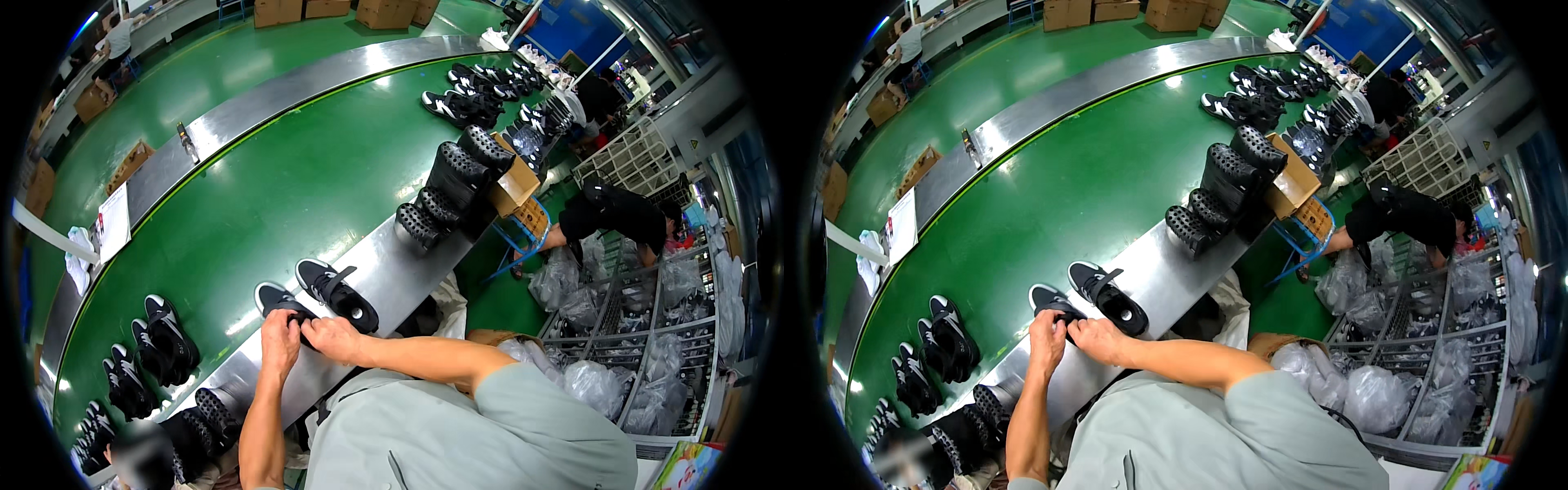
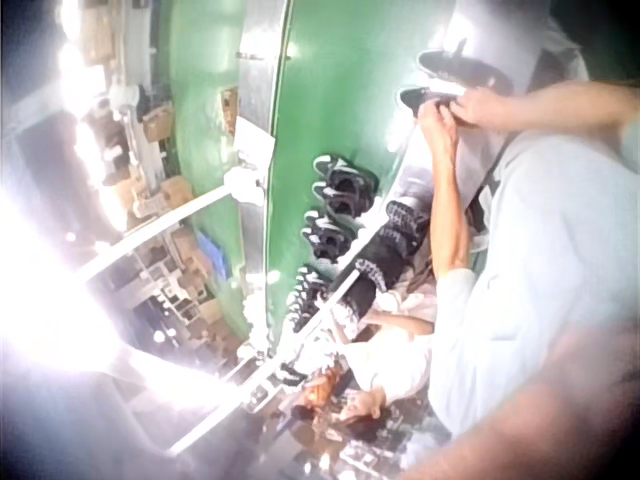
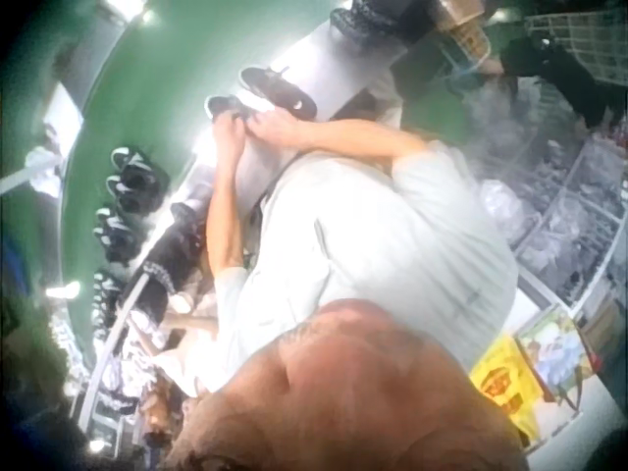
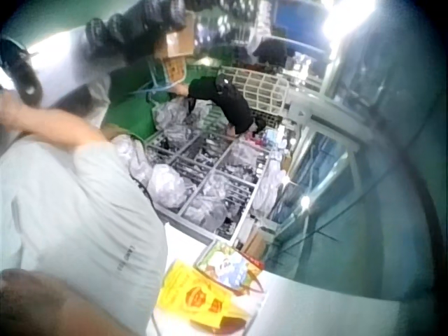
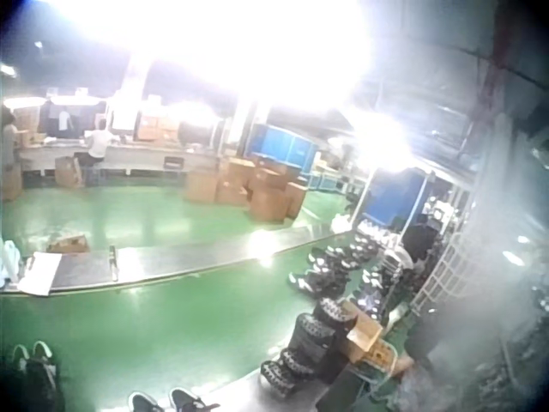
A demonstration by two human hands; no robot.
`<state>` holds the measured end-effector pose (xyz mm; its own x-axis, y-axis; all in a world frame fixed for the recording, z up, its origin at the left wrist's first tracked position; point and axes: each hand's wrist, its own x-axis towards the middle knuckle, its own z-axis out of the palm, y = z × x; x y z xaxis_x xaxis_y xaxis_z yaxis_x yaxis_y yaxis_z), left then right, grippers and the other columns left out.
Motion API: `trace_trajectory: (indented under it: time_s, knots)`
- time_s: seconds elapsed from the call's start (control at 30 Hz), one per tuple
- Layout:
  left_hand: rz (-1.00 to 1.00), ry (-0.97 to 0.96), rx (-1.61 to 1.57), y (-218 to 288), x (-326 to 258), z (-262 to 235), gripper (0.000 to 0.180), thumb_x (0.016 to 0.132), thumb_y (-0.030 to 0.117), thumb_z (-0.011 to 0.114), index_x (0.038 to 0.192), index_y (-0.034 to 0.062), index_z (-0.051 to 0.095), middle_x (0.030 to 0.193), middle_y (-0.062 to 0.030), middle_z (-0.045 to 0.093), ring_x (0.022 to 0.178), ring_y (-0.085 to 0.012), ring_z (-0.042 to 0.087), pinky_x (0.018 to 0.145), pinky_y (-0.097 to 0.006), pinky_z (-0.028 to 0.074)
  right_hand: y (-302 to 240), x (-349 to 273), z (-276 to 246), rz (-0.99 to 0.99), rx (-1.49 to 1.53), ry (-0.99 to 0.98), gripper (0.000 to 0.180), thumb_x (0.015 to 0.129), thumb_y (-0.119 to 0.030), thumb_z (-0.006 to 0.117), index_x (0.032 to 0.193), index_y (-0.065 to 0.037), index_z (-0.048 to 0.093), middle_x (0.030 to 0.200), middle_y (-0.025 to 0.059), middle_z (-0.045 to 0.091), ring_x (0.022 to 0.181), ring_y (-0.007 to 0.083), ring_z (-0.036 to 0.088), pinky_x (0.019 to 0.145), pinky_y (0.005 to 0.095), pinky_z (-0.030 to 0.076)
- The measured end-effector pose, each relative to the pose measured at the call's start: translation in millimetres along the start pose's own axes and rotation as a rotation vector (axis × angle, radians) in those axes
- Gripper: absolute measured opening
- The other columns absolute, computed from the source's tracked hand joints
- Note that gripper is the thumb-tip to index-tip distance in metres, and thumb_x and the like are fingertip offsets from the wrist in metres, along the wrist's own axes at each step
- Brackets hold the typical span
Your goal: The person picks up and handles black shoes on a production line, turning them over by hand to check the soles and exterior before placing them back on the line or in a bag.
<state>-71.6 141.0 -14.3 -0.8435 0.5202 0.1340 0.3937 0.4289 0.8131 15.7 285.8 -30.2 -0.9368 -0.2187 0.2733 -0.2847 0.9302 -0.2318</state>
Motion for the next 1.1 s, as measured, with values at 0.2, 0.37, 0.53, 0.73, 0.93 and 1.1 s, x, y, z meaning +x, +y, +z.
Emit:
trace_trajectory:
  time_s: [0.2, 0.37, 0.53, 0.73, 0.93, 1.1]
  knots:
    - [0.073, 0.101, 0.112, -16.3, -13.9, -17.6, 0.032, 0.079, 0.008, 0.071, 0.109, 0.0006, 0.064, 0.105, -0.0224, 0.066, 0.096, -0.0408, 0.063, 0.085, -0.047, 0.051, -12.4, 16.2, 7.6, 0.163, 0.228, -0.009, 0.01, 0.088, -0.017, 0.063, 0.09, -0.007, 0.06, 0.084, 0.0112, 0.064, 0.077, 0.027, 0.067, 0.063, 0.0397, 0.056]
    - [-0.514, -0.053, 0.271, 16.5, -34.6, 0.5, 0.073, 0.076, 0.026, 0.079, 0.138, 0.0062, 0.046, 0.111, -0.0266, 0.063, 0.103, -0.0442, 0.062, 0.088, -0.05, 0.051, -21.8, 18.5, -25.3, 0.544, 0.37, -0.236, 0.054, 0.086, -0.016, 0.069, 0.125, 0.01, 0.043, 0.112, 0.0351, 0.06, 0.098, 0.0487, 0.064, 0.082, 0.0509, 0.055]
    - [-0.581, 0.04, 0.416, -6.5, -27.0, 23.2, 0.05, 0.083, 0.023, 0.072, 0.124, 0.0095, 0.044, 0.092, -0.0213, 0.064, 0.08, -0.0438, 0.067, 0.067, -0.053, 0.053, -11.0, 37.4, -1.9, 0.586, 0.33, -0.392, 0.043, 0.089, -0.027, 0.068, 0.103, 0.01, 0.05, 0.084, 0.0335, 0.067, 0.082, 0.0492, 0.068, 0.075, 0.053, 0.056]
    - [-0.582, 0.119, 0.413, -0.5, -29.9, 24.4, 0.04, 0.084, 0.019, 0.072, 0.117, 0.0111, 0.051, 0.089, -0.0176, 0.065, 0.083, -0.0395, 0.067, 0.069, -0.051, 0.051, -5.7, 41.2, 8.2, 0.675, 0.302, -0.434, 0.041, 0.091, -0.031, 0.066, 0.106, 0.006, 0.058, 0.093, 0.0311, 0.069, 0.09, 0.0468, 0.069, 0.081, 0.0519, 0.055]
    - [-0.427, 0.441, 0.322, 4.9, -56.1, 8.8, 0.022, 0.083, 0.015, 0.074, 0.099, 0.0085, 0.061, 0.089, -0.0108, 0.06, 0.084, -0.0321, 0.061, 0.069, -0.046, 0.049, -14.7, 41.4, -3.9, 0.72, 0.611, -0.58, 0.041, 0.092, -0.027, 0.063, 0.084, 0.012, 0.067, 0.078, 0.03, 0.069, 0.077, 0.0418, 0.072, 0.076, 0.0478, 0.058]
    - [-0.141, 0.417, 0.474, 25.5, -70.3, 7.2, 0.016, 0.083, 0.013, 0.074, 0.087, 0.0019, 0.064, 0.081, -0.0121, 0.057, 0.077, -0.0316, 0.058, 0.071, -0.042, 0.047, -34.7, 36.4, 9.6, 0.756, 0.693, -0.632, 0.042, 0.093, -0.026, 0.057, 0.076, 0.011, 0.067, 0.061, 0.0209, 0.067, 0.063, 0.0366, 0.071, 0.072, 0.0456, 0.058]
